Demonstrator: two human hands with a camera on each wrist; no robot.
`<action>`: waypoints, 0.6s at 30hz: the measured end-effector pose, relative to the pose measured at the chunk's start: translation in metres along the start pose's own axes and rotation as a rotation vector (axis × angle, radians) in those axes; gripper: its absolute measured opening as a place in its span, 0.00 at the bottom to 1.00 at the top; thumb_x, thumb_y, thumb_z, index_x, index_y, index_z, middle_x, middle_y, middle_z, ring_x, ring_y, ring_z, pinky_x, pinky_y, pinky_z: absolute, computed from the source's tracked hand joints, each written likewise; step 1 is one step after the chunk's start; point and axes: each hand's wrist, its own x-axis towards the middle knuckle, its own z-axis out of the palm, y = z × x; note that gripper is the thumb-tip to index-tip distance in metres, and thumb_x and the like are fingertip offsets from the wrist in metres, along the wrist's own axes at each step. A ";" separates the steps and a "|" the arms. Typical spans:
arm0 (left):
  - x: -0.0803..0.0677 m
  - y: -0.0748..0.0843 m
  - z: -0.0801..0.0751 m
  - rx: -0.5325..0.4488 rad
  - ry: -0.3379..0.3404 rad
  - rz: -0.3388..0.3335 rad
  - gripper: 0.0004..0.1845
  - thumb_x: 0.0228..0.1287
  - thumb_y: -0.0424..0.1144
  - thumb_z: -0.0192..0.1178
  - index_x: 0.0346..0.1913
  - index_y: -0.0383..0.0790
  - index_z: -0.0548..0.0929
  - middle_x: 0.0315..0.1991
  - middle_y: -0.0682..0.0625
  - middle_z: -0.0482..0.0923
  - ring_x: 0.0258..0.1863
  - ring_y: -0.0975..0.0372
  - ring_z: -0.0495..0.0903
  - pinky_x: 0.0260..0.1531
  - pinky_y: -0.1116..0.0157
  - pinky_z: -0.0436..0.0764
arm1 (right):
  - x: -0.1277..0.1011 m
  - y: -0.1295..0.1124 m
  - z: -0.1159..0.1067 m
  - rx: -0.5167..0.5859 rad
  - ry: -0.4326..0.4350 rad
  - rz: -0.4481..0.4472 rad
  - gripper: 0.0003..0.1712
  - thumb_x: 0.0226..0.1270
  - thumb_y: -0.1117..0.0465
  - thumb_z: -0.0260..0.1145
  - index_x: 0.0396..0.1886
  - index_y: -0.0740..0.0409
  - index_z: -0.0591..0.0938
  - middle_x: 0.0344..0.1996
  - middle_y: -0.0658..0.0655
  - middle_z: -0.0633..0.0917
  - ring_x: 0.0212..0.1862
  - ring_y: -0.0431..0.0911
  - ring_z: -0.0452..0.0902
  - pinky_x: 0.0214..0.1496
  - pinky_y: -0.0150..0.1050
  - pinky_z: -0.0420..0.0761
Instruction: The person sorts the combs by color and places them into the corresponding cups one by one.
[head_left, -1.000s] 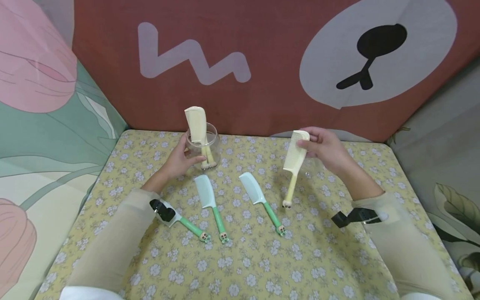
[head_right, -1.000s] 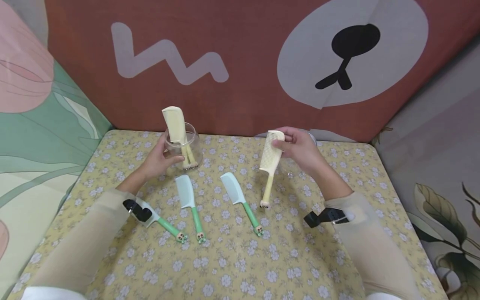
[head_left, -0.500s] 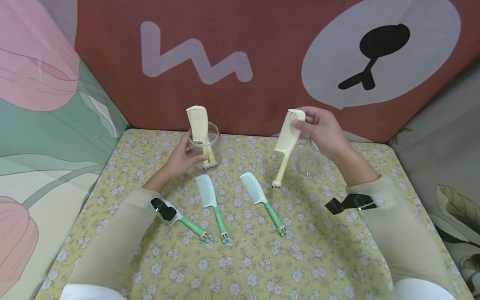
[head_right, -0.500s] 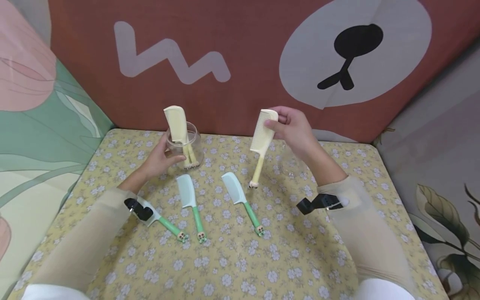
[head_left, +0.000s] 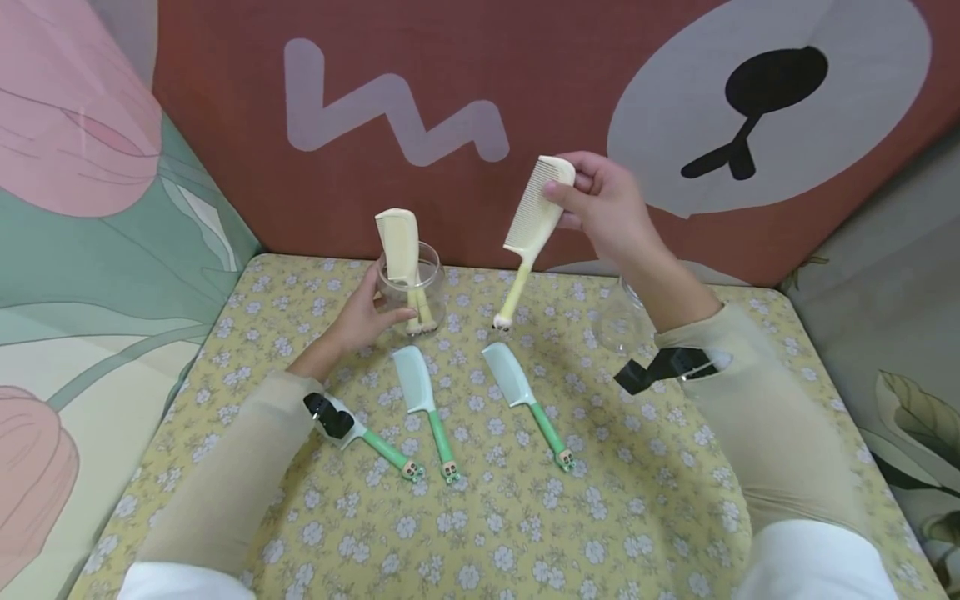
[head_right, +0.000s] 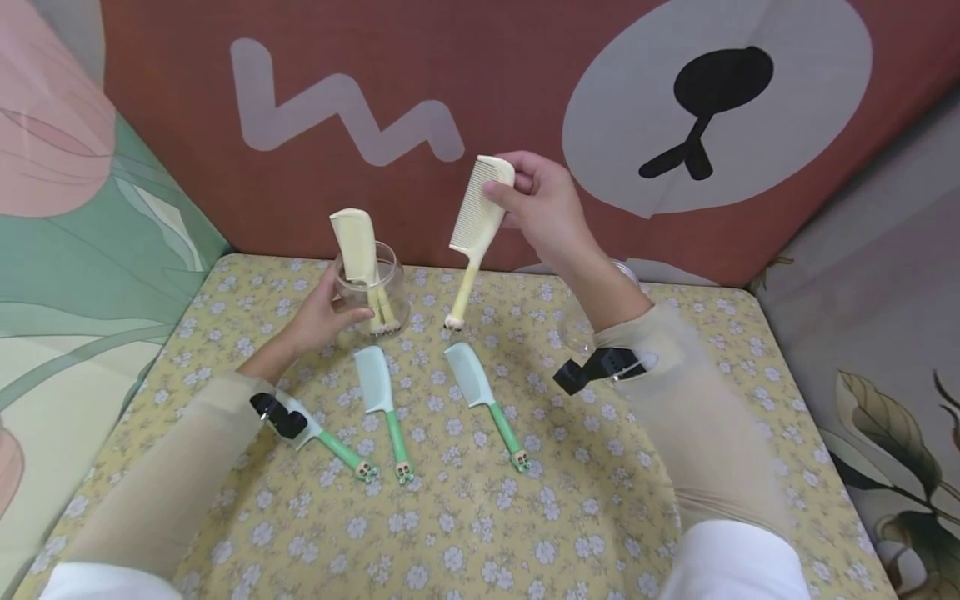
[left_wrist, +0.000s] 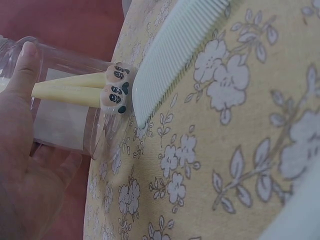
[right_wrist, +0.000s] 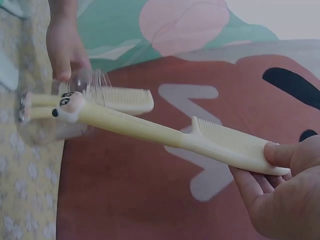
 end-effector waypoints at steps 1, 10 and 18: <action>0.002 -0.005 0.000 -0.002 0.002 0.002 0.53 0.69 0.30 0.66 0.82 0.38 0.37 0.80 0.37 0.47 0.78 0.43 0.52 0.74 0.43 0.60 | 0.002 -0.001 0.004 0.007 0.002 -0.016 0.19 0.73 0.67 0.66 0.61 0.65 0.79 0.56 0.63 0.83 0.57 0.52 0.82 0.50 0.37 0.86; 0.011 -0.034 0.003 -0.010 0.014 0.047 0.55 0.67 0.34 0.68 0.83 0.47 0.38 0.81 0.44 0.48 0.78 0.48 0.54 0.74 0.45 0.61 | 0.022 -0.003 0.037 0.127 0.057 -0.082 0.17 0.72 0.71 0.65 0.58 0.66 0.81 0.54 0.64 0.85 0.55 0.53 0.83 0.52 0.43 0.86; 0.010 -0.031 0.002 -0.010 0.014 0.055 0.55 0.67 0.34 0.68 0.83 0.46 0.37 0.81 0.43 0.46 0.78 0.47 0.54 0.74 0.45 0.61 | 0.038 -0.008 0.065 0.197 0.123 -0.126 0.17 0.72 0.73 0.64 0.58 0.67 0.80 0.54 0.65 0.85 0.54 0.52 0.84 0.51 0.44 0.86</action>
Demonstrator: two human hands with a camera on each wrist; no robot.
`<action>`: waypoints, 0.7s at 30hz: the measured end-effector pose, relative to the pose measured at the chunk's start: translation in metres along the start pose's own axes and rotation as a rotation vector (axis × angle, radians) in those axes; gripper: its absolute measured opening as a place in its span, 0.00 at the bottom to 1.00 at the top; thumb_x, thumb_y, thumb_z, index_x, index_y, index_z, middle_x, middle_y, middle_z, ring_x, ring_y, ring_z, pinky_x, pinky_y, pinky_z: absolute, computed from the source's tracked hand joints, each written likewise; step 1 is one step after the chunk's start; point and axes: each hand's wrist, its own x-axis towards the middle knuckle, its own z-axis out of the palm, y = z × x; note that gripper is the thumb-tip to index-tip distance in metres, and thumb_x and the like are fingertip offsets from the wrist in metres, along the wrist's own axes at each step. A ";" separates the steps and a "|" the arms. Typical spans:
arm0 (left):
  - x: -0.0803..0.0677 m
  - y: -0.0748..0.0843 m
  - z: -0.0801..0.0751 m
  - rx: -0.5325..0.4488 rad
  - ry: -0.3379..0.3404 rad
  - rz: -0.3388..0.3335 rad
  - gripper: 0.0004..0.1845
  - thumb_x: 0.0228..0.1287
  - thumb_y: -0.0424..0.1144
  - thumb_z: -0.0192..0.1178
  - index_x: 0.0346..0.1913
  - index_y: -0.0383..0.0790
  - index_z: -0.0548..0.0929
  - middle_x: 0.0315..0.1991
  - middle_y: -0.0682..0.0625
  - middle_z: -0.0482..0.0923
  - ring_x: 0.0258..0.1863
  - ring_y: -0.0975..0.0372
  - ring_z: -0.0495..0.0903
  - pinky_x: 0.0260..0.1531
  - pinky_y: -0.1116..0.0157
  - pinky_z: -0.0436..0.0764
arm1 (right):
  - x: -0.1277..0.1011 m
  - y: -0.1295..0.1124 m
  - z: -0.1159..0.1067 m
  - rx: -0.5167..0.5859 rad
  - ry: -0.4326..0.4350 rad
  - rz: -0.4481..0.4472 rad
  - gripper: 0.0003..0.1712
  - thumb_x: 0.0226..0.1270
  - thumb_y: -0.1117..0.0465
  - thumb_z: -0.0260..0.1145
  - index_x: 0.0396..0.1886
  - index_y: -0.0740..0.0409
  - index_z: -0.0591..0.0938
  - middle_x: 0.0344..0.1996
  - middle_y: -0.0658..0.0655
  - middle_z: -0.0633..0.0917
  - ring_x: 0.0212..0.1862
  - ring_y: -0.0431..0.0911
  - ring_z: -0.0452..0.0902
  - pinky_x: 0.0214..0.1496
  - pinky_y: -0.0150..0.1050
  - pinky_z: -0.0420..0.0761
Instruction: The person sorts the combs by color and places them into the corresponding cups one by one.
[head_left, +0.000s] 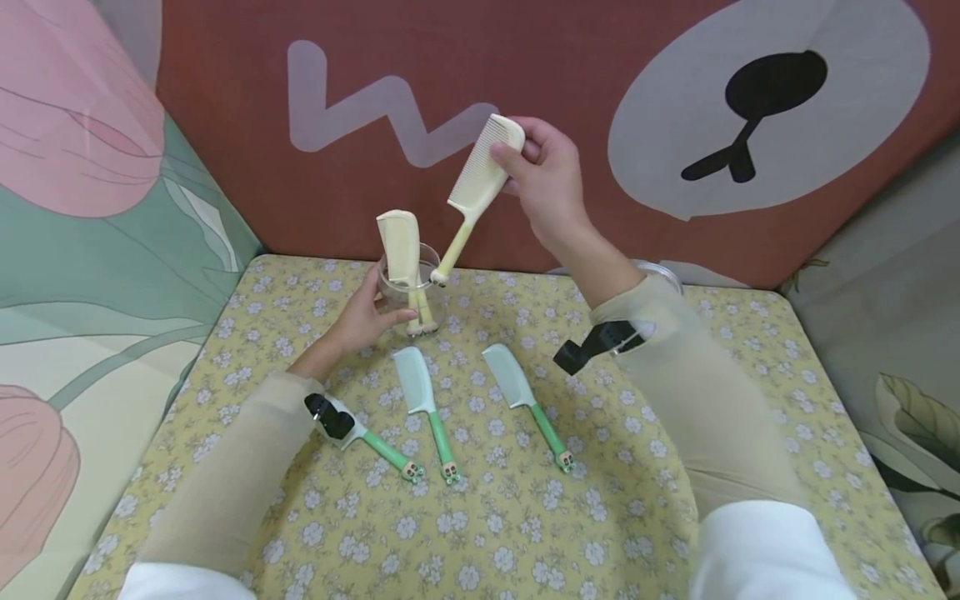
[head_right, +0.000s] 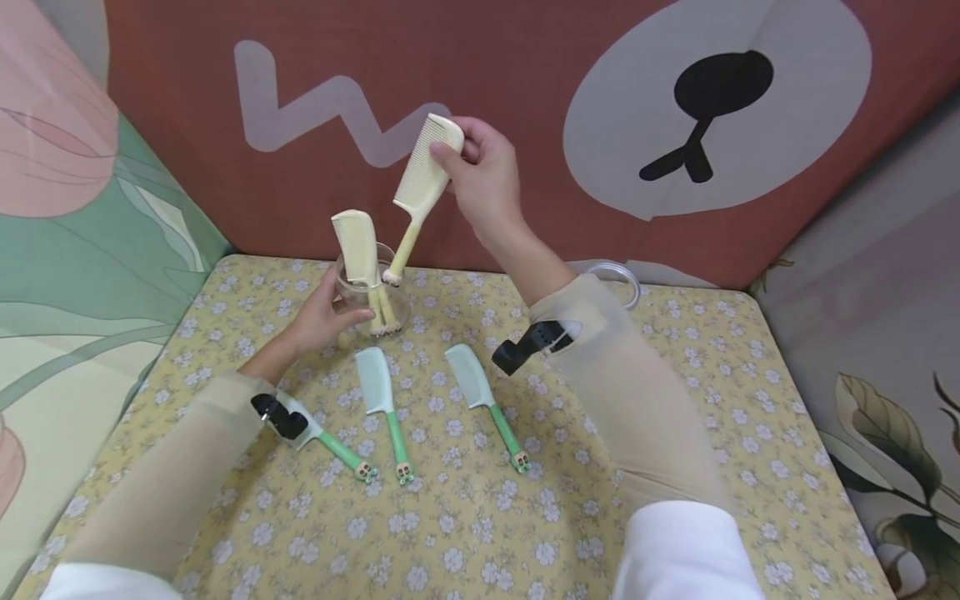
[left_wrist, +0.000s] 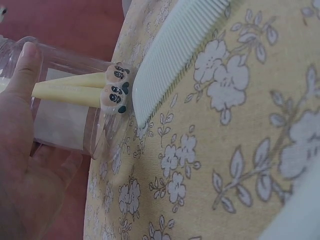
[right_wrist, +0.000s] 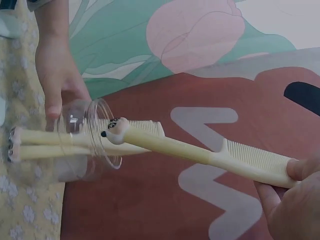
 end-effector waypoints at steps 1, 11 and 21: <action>0.000 0.000 0.000 0.001 -0.001 -0.001 0.55 0.67 0.34 0.68 0.83 0.46 0.37 0.81 0.43 0.46 0.78 0.47 0.54 0.74 0.45 0.61 | 0.001 0.001 0.004 0.002 0.008 -0.009 0.17 0.72 0.72 0.64 0.58 0.68 0.80 0.54 0.65 0.85 0.54 0.52 0.84 0.51 0.45 0.87; -0.001 -0.001 0.000 0.013 -0.004 -0.014 0.56 0.67 0.34 0.68 0.83 0.46 0.36 0.81 0.42 0.47 0.78 0.46 0.54 0.73 0.44 0.61 | 0.003 0.014 0.034 -0.050 0.016 -0.137 0.14 0.70 0.73 0.66 0.54 0.70 0.80 0.49 0.66 0.86 0.47 0.49 0.84 0.48 0.40 0.87; -0.001 -0.003 0.001 0.017 0.008 -0.017 0.56 0.67 0.35 0.69 0.83 0.46 0.36 0.81 0.41 0.47 0.77 0.45 0.54 0.73 0.42 0.61 | -0.004 0.041 0.048 -0.269 -0.086 -0.300 0.16 0.72 0.70 0.66 0.57 0.69 0.81 0.49 0.64 0.87 0.46 0.47 0.85 0.49 0.36 0.85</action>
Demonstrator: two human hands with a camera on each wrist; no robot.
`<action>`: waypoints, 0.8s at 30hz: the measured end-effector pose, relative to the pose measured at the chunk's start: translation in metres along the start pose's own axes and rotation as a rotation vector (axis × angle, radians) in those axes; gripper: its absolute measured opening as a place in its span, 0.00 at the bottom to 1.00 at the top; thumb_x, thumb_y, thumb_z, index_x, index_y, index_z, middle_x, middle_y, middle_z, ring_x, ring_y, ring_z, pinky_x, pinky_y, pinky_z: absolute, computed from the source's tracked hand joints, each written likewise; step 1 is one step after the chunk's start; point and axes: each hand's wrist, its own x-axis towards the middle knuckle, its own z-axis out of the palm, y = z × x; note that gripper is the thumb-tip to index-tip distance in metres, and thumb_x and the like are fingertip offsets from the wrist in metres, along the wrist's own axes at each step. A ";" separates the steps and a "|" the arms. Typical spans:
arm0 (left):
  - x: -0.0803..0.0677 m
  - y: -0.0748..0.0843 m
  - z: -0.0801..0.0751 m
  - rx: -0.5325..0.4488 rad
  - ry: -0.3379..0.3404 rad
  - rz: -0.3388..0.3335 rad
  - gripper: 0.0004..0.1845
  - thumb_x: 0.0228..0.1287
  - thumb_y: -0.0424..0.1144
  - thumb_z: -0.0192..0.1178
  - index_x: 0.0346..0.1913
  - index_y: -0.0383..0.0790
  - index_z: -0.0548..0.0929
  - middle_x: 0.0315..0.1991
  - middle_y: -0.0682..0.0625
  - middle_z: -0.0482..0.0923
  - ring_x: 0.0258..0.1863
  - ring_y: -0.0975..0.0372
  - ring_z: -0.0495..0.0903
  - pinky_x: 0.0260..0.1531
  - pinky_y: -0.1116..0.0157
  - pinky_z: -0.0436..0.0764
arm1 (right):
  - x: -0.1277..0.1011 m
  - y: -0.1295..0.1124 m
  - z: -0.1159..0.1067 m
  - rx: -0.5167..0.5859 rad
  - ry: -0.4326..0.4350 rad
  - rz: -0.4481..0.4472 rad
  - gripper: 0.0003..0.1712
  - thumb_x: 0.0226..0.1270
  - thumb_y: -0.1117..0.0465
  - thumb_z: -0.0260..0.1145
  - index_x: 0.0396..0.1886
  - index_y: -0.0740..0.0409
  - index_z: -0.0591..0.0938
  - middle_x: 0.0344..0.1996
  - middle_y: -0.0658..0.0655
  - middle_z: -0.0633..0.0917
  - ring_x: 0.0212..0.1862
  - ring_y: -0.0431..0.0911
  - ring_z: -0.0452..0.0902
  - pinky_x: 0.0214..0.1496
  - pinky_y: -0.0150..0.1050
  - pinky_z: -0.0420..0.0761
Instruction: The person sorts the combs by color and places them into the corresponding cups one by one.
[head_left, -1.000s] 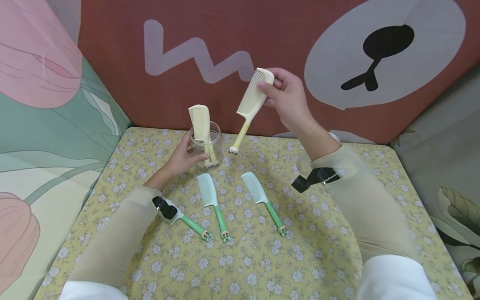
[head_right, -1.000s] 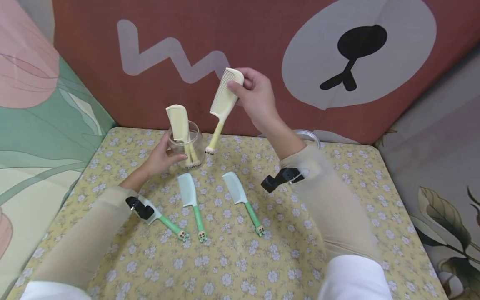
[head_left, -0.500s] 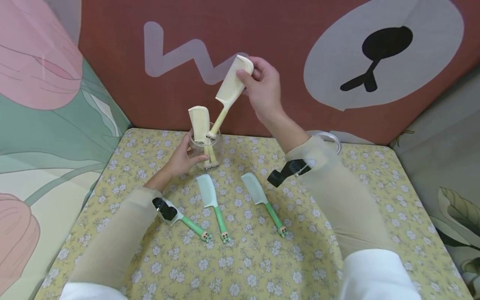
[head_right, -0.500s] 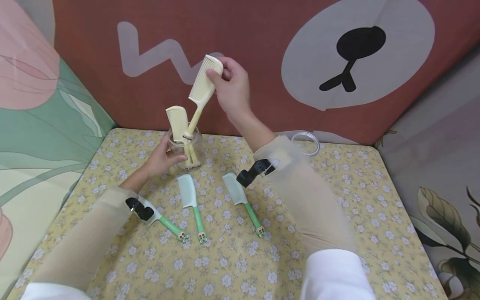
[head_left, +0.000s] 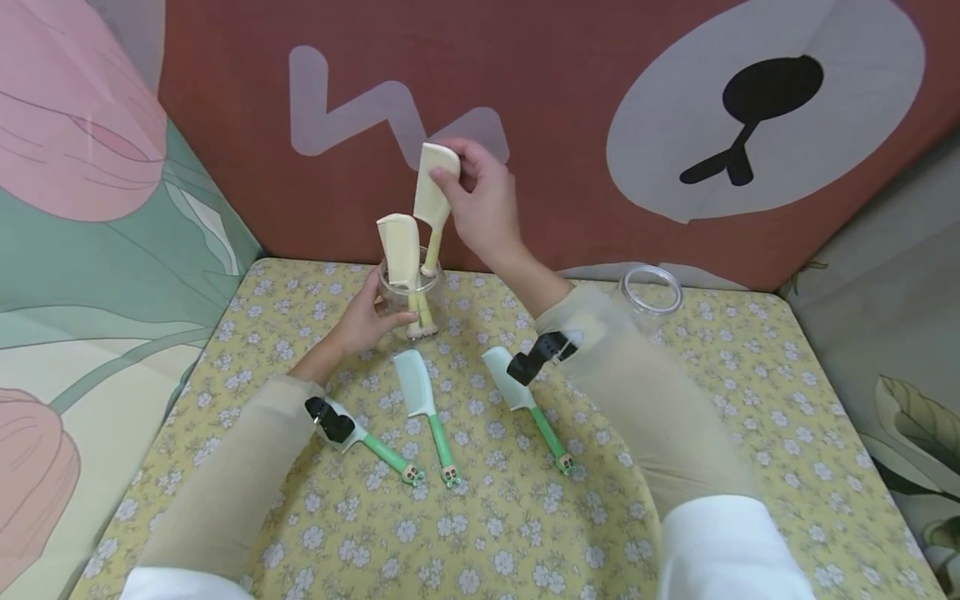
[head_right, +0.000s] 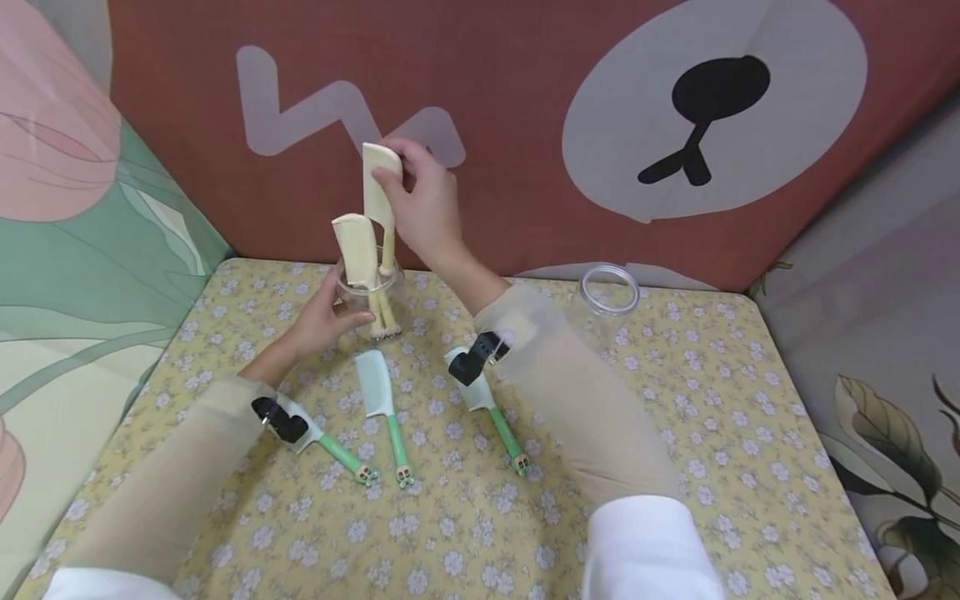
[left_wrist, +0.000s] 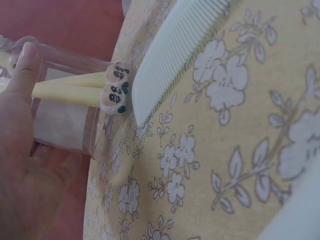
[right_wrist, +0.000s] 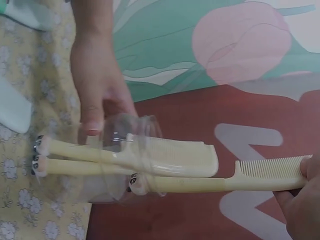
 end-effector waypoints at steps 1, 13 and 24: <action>0.000 0.000 0.000 0.001 0.000 0.000 0.56 0.67 0.35 0.69 0.83 0.46 0.36 0.81 0.41 0.48 0.78 0.45 0.54 0.73 0.42 0.61 | -0.001 0.002 0.002 -0.020 -0.013 -0.006 0.16 0.72 0.69 0.66 0.57 0.68 0.81 0.49 0.64 0.87 0.46 0.47 0.85 0.49 0.36 0.85; -0.005 0.024 0.000 -0.015 -0.035 -0.027 0.54 0.69 0.32 0.66 0.82 0.41 0.36 0.81 0.38 0.45 0.78 0.43 0.53 0.73 0.41 0.60 | -0.019 0.026 0.016 -0.223 -0.107 -0.059 0.15 0.73 0.66 0.67 0.57 0.64 0.83 0.49 0.61 0.88 0.43 0.44 0.84 0.44 0.33 0.83; -0.010 0.037 -0.001 -0.048 -0.042 -0.009 0.53 0.69 0.29 0.65 0.82 0.37 0.37 0.80 0.36 0.46 0.77 0.42 0.54 0.73 0.40 0.59 | -0.036 0.048 0.023 -0.317 -0.177 -0.090 0.15 0.75 0.62 0.66 0.58 0.60 0.82 0.45 0.59 0.88 0.35 0.43 0.82 0.35 0.31 0.79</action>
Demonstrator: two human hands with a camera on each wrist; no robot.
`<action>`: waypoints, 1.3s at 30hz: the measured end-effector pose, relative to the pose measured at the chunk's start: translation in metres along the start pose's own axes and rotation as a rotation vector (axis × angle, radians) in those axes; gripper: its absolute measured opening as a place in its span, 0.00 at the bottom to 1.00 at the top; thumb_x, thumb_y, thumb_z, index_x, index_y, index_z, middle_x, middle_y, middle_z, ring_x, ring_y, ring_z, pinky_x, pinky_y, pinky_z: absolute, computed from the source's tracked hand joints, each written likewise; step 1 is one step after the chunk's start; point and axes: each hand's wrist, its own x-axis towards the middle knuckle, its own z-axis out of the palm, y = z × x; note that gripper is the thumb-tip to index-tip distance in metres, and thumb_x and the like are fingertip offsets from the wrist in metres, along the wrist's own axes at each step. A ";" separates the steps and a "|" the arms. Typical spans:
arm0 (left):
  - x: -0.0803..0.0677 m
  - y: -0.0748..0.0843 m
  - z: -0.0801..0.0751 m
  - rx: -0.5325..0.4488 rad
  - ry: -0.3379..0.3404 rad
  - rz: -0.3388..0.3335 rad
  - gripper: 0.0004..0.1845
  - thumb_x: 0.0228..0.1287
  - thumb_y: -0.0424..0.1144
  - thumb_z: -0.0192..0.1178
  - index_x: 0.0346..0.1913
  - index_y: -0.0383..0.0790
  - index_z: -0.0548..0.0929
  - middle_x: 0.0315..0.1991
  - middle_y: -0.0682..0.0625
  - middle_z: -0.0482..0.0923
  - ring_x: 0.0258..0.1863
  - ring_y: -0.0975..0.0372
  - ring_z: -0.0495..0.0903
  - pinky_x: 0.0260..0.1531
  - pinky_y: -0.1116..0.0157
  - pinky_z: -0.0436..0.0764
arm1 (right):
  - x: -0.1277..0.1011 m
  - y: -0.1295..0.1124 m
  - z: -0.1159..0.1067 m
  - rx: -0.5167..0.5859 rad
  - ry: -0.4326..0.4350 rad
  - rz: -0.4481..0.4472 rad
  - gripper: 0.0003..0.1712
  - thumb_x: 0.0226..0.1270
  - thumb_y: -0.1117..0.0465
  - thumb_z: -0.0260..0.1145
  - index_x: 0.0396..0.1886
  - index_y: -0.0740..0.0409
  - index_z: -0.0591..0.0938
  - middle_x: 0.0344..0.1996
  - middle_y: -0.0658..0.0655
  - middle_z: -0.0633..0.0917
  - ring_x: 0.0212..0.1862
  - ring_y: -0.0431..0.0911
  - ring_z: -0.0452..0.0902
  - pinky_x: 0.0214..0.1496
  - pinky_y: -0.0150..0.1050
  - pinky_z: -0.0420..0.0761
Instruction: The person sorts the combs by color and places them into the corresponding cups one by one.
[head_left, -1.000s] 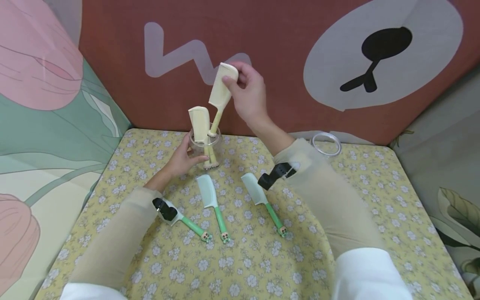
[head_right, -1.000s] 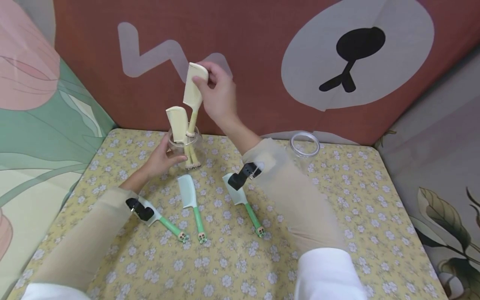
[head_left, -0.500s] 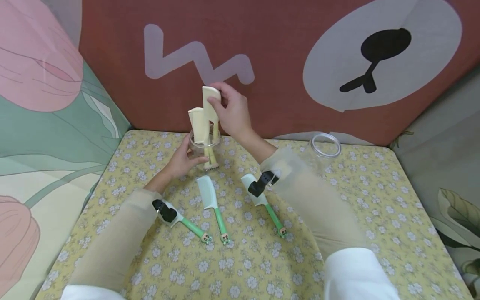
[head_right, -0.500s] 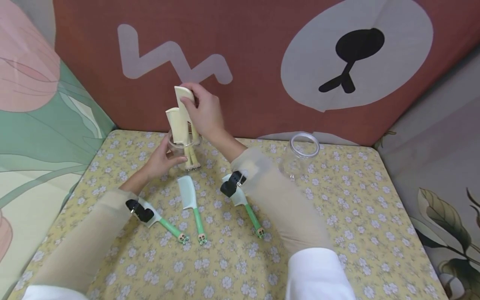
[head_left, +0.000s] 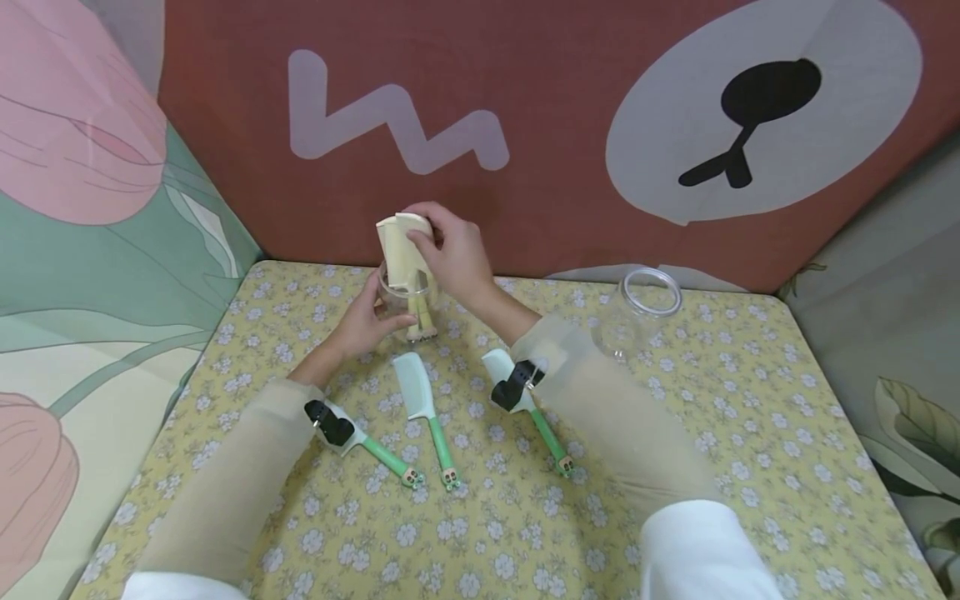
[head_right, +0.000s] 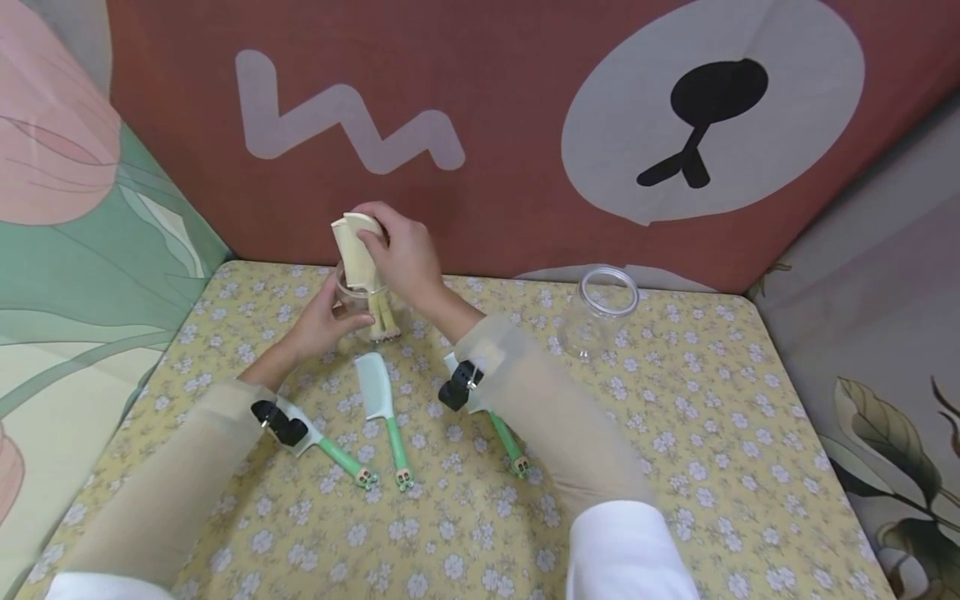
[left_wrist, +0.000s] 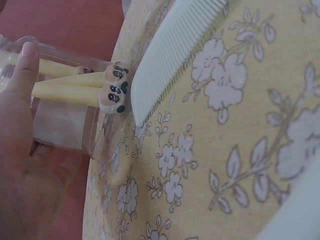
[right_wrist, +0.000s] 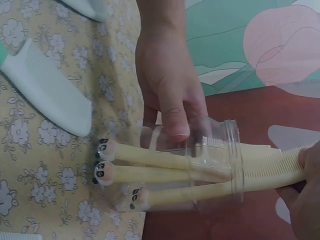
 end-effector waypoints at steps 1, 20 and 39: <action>0.000 0.000 0.000 -0.002 0.000 0.002 0.53 0.69 0.29 0.65 0.82 0.37 0.37 0.80 0.36 0.46 0.77 0.42 0.54 0.72 0.40 0.60 | -0.002 0.001 0.001 -0.007 -0.008 0.003 0.16 0.75 0.62 0.66 0.58 0.60 0.82 0.45 0.59 0.88 0.35 0.43 0.82 0.35 0.31 0.78; -0.003 -0.002 0.001 0.002 0.003 0.017 0.53 0.70 0.29 0.65 0.82 0.38 0.36 0.80 0.36 0.45 0.77 0.42 0.54 0.72 0.39 0.59 | -0.017 0.010 0.003 -0.087 -0.109 -0.017 0.13 0.74 0.62 0.67 0.55 0.59 0.83 0.37 0.56 0.86 0.29 0.46 0.76 0.30 0.33 0.73; 0.005 -0.015 0.001 0.011 0.013 0.003 0.53 0.69 0.29 0.65 0.82 0.38 0.36 0.80 0.36 0.46 0.77 0.42 0.55 0.73 0.41 0.61 | -0.029 0.008 -0.013 -0.085 -0.182 -0.070 0.26 0.75 0.60 0.66 0.69 0.59 0.76 0.59 0.60 0.84 0.59 0.48 0.82 0.57 0.32 0.81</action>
